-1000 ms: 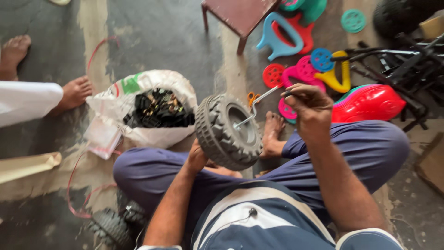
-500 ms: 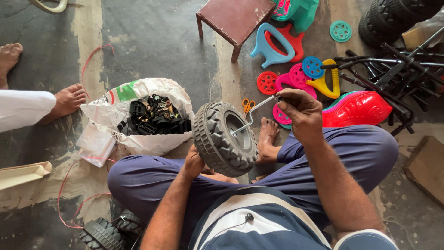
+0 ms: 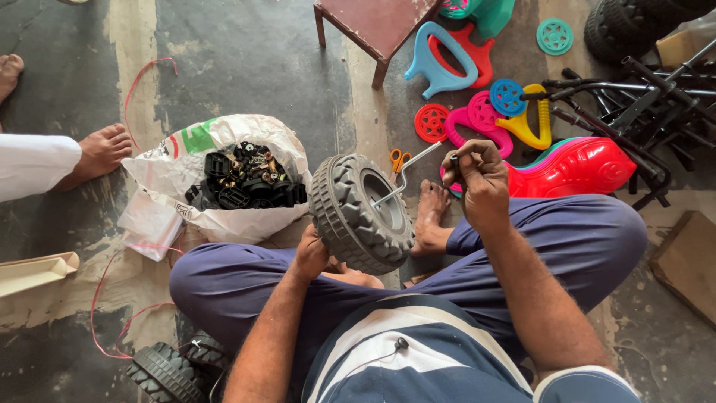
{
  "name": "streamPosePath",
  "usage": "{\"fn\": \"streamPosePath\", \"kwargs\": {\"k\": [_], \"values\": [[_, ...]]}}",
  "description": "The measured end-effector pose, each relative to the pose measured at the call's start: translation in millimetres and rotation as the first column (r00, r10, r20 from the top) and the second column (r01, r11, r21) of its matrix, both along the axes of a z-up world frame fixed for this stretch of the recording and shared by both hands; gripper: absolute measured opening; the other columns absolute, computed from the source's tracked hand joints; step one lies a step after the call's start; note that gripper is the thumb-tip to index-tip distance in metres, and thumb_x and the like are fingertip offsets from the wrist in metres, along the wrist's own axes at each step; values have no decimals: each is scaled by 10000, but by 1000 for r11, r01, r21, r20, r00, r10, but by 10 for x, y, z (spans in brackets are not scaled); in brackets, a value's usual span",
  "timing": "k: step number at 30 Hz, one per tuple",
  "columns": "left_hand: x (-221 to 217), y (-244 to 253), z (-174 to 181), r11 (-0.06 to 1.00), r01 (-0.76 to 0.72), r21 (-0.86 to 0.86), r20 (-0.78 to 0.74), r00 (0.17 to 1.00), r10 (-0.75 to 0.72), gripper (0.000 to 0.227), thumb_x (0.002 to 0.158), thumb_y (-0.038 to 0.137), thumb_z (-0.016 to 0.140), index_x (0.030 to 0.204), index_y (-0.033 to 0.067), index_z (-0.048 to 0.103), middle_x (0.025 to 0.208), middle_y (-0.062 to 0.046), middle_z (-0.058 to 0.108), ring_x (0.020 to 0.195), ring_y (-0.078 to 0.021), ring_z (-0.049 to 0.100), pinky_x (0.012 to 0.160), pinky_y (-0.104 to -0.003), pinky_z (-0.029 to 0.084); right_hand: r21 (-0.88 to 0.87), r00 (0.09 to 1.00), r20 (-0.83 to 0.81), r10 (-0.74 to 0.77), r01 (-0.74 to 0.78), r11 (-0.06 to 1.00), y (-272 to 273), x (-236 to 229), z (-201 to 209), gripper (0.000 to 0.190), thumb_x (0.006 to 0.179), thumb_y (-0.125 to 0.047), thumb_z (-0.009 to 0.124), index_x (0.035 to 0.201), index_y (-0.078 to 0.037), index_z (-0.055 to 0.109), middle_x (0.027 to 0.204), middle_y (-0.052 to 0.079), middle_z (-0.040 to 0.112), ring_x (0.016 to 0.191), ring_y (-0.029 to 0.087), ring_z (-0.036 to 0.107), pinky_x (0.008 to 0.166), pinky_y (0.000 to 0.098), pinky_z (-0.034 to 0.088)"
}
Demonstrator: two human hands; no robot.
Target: The person assembles toy wheels by inserting metal rods into rubber tires and attaching colorful plastic wheel caps. They use a wrench to tighten the components and retrieve parts from a nearby bag.
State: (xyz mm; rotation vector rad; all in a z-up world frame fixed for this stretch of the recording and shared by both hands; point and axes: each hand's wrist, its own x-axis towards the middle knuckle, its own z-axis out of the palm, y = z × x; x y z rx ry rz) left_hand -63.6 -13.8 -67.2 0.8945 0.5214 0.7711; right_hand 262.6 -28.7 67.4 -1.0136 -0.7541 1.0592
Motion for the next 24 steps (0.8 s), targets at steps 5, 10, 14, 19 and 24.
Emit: {"fn": "streamPosePath", "kwargs": {"k": [5,10,14,19,24], "values": [[-28,-19,-177,997,19,-71,17,1000,-18,251,1070,127,533,1150,-36,707,979,-42,722,848,-100,639,728,-253,509,-26,993,118,-5,8,1000,16,70,48,185,985,45,679,1164,3,657,1102,100,721,943,129,706,886,259,581],[-34,-19,-231,998,38,-52,-37,999,-40,233,1061,82,523,1122,-45,709,982,-46,720,846,-97,633,720,-257,506,-61,973,225,49,-37,997,73,174,211,261,921,75,733,1148,-22,648,1029,73,736,931,107,710,852,249,594],[3,9,-113,999,44,-22,-65,997,-46,308,970,27,457,1145,-36,703,1049,-64,739,909,-114,660,780,-264,533,-128,941,318,115,-77,989,105,226,309,243,936,62,739,1171,9,707,1043,56,737,944,98,695,865,235,577],[-28,5,-134,995,41,96,-151,988,-26,389,903,18,416,1160,-22,705,1090,-73,746,961,-118,677,839,-261,550,-176,891,372,260,-208,962,132,337,397,229,936,51,734,1163,19,727,1075,36,729,983,93,682,884,226,563],[-10,-71,-325,987,92,-133,-222,968,-120,237,1033,91,545,1099,-25,741,838,-55,668,658,-104,559,561,-264,441,-401,852,256,457,-336,852,217,398,374,270,838,-3,761,1107,2,739,961,37,758,876,91,706,791,227,576]]}}
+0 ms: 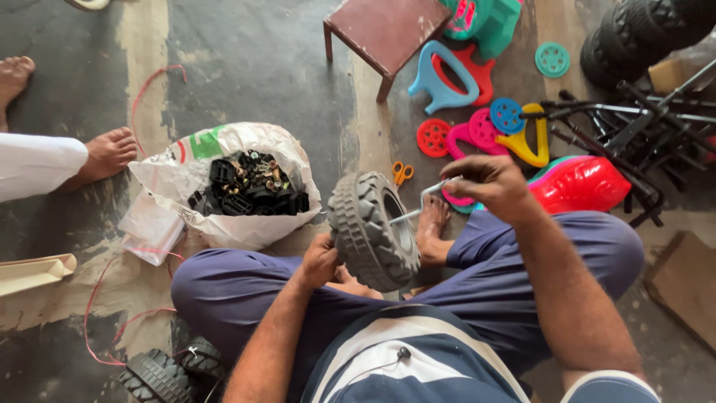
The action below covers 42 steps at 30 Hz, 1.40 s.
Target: The person assembles toy wheels by inserting metal rods into rubber tires and attaching colorful plastic wheel caps. They use a wrench to tighten the components and retrieve parts from a nearby bag.
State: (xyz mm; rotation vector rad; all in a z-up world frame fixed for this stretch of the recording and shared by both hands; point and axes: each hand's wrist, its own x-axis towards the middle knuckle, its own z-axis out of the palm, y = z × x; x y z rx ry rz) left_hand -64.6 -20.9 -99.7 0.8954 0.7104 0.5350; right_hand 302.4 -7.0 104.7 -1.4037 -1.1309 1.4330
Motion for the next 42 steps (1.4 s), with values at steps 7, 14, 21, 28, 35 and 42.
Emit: {"fn": "streamPosePath", "kwargs": {"k": [7,14,21,28,35,42], "values": [[-9,-20,206,999,-37,-31,-65,997,35,220,997,199,607,1107,51,727,741,7,645,506,-41,514,417,-224,391,-106,964,-223,-144,123,987,-78,-391,-393,259,838,-25,838,1069,57,754,874,95,743,732,151,685,668,277,546],[-55,-87,191,999,-34,-28,43,998,36,226,1083,200,536,1059,43,697,737,-3,640,489,-47,518,409,-228,394,-156,960,105,259,-241,958,-64,-437,-155,198,820,-48,836,983,27,752,850,44,713,775,85,655,692,248,519],[-98,-9,491,996,-91,1,144,986,89,200,1017,108,563,1087,26,731,732,-8,659,528,-61,568,430,-226,402,-109,995,-89,42,-52,993,-226,-773,-207,295,792,-24,817,1069,-58,720,856,-19,678,717,47,594,598,203,460],[-104,-12,299,916,-203,346,173,973,150,184,1099,110,514,1130,51,685,840,-79,668,651,-133,596,533,-258,452,15,978,-34,205,-204,979,-110,-890,-224,186,870,33,798,1048,21,745,960,19,678,831,72,626,695,228,492],[-282,-48,-175,130,14,991,-59,933,355,213,1070,155,575,1241,74,673,1259,-99,701,1186,-276,656,997,-431,518,-42,982,-35,185,-186,982,43,-1150,-176,184,879,44,779,1056,8,745,961,39,721,873,99,674,775,252,556],[-163,-52,-78,896,-343,-282,395,809,434,299,1072,55,509,1344,-9,615,1292,-130,676,1168,-262,653,985,-397,558,49,971,-226,75,-65,997,780,-556,-748,462,871,1,746,1300,-83,593,1093,-22,717,994,81,685,831,272,601]]}}
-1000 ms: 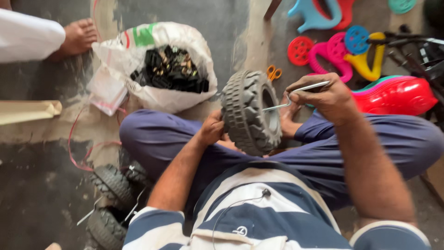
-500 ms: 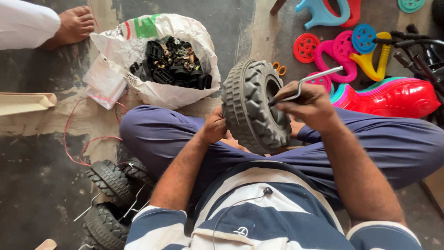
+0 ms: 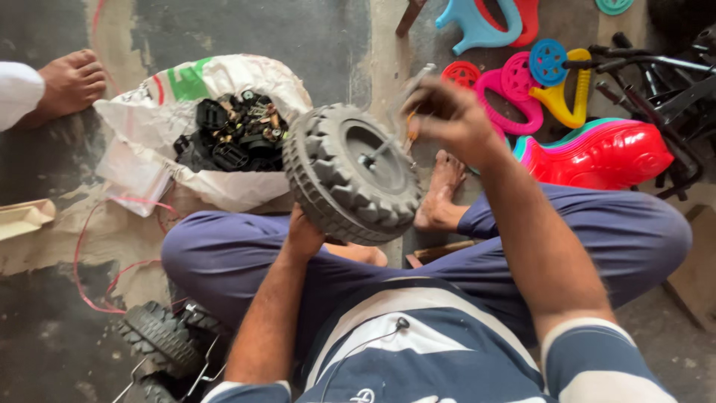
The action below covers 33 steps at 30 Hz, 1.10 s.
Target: The person assembles toy wheels by inserting metal rods into rubber tires and attaching colorful plastic wheel caps. They use a wrench to tighten the components and retrieve parts from a nearby bag.
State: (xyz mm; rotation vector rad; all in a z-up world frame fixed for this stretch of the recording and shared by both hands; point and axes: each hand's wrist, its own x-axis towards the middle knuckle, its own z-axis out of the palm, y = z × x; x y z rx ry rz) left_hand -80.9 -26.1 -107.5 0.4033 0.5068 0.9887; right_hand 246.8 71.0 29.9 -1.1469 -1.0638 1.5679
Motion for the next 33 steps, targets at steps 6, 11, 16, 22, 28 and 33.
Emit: {"fn": "streamPosePath", "kwargs": {"k": [6,11,16,22,28,33], "values": [[45,115,-207,999,-41,-33,-227,973,32,351,1003,40,501,1348,41,570,1293,-93,654,1185,-229,633,1008,-369,538,29,367,918,-152,320,947,293,1322,-1948,582,835,-365,833,1290,-33,685,1132,171,742,1046,310,727,934,419,557],[94,195,-364,996,86,-7,-447,891,-80,250,1046,-9,532,1252,-54,667,1146,-122,719,1037,-203,670,874,-358,565,32,144,989,-26,-41,999,207,1678,-3005,965,824,-458,890,1511,59,451,1469,338,510,1360,484,478,1141,518,388],[154,331,-339,982,69,-177,-389,911,-135,328,919,6,468,1171,-21,675,1003,-77,728,863,-151,672,732,-295,543,78,135,988,-79,7,997,527,1648,-3386,1137,815,-535,901,1560,65,286,1604,409,314,1485,576,313,1235,566,302],[247,456,-255,977,65,-203,-448,881,-152,214,997,52,513,1078,-20,698,901,-23,689,750,-84,593,644,-257,469,-124,-62,989,135,157,980,847,1452,-3204,1095,702,-554,907,1480,19,390,1468,410,358,1320,618,383,1059,624,376],[291,514,-190,978,55,-200,-350,928,-124,162,986,29,503,995,2,662,822,-7,628,675,-78,517,597,-260,405,-129,-210,970,125,-4,992,736,1146,-3106,689,802,-215,742,1372,84,495,1245,315,586,1090,478,624,908,545,537],[332,544,-211,981,42,-190,-439,890,-123,143,955,20,492,981,27,632,759,14,579,626,-71,485,544,-261,389,-12,-182,983,20,46,999,678,1214,-2516,293,896,-139,656,1140,24,644,1148,230,692,1065,442,670,903,534,550]]}}
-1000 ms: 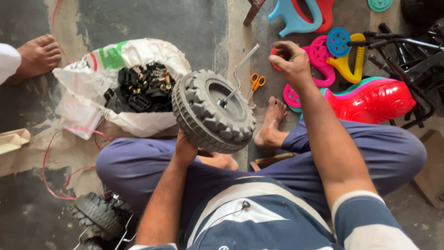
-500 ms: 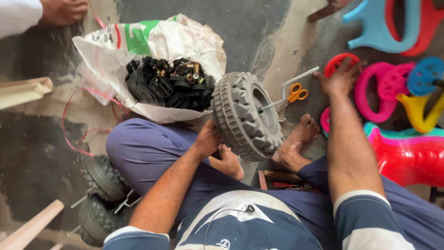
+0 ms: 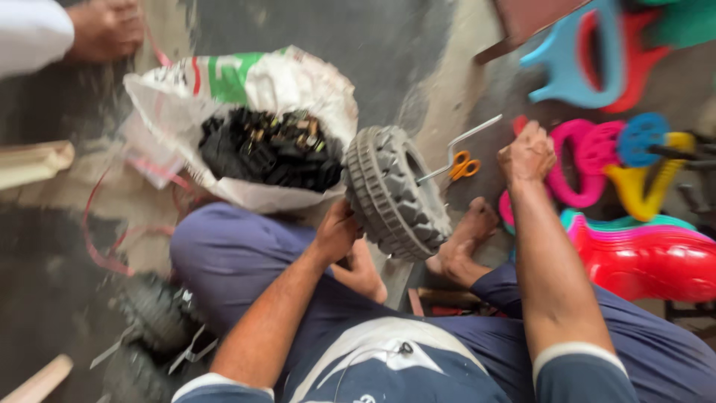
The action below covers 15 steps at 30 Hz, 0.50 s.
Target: The person assembles toy wheels by inserting metal rods into rubber tires and attaching colorful plastic wheel caps. They use a wrench to tighten the components and retrieve parts from a nearby bag.
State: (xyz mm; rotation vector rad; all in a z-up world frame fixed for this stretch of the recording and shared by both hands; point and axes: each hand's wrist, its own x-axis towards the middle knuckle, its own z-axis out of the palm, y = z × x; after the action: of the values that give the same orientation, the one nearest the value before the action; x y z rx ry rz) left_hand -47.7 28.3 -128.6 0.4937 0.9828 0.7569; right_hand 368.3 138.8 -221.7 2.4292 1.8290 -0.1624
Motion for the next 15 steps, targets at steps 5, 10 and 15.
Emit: {"fn": "streamPosePath", "kwargs": {"k": [5,10,15], "values": [[-5,-9,78,993,76,86,-78,995,-70,119,964,69,532,1005,31,637,743,23,568,594,-64,466,506,-257,365,120,445,-890,-97,434,893,-35,38,1138,349,879,-59,588,1170,60,739,1050,168,742,911,233,705,839,349,562],[15,-29,326,970,148,190,-215,971,-106,139,976,143,583,980,25,658,694,35,555,583,-55,468,505,-261,385,72,43,-997,59,482,873,-491,-594,2328,292,948,9,529,1192,55,681,1051,68,723,892,112,691,802,243,573],[-23,-107,460,926,197,321,-307,947,-95,198,981,179,587,1028,21,697,673,37,575,592,-51,489,516,-261,408,160,-7,-983,186,480,863,-842,-1039,2647,278,1021,-21,562,1269,50,666,1072,63,707,894,105,650,794,237,521]]}}
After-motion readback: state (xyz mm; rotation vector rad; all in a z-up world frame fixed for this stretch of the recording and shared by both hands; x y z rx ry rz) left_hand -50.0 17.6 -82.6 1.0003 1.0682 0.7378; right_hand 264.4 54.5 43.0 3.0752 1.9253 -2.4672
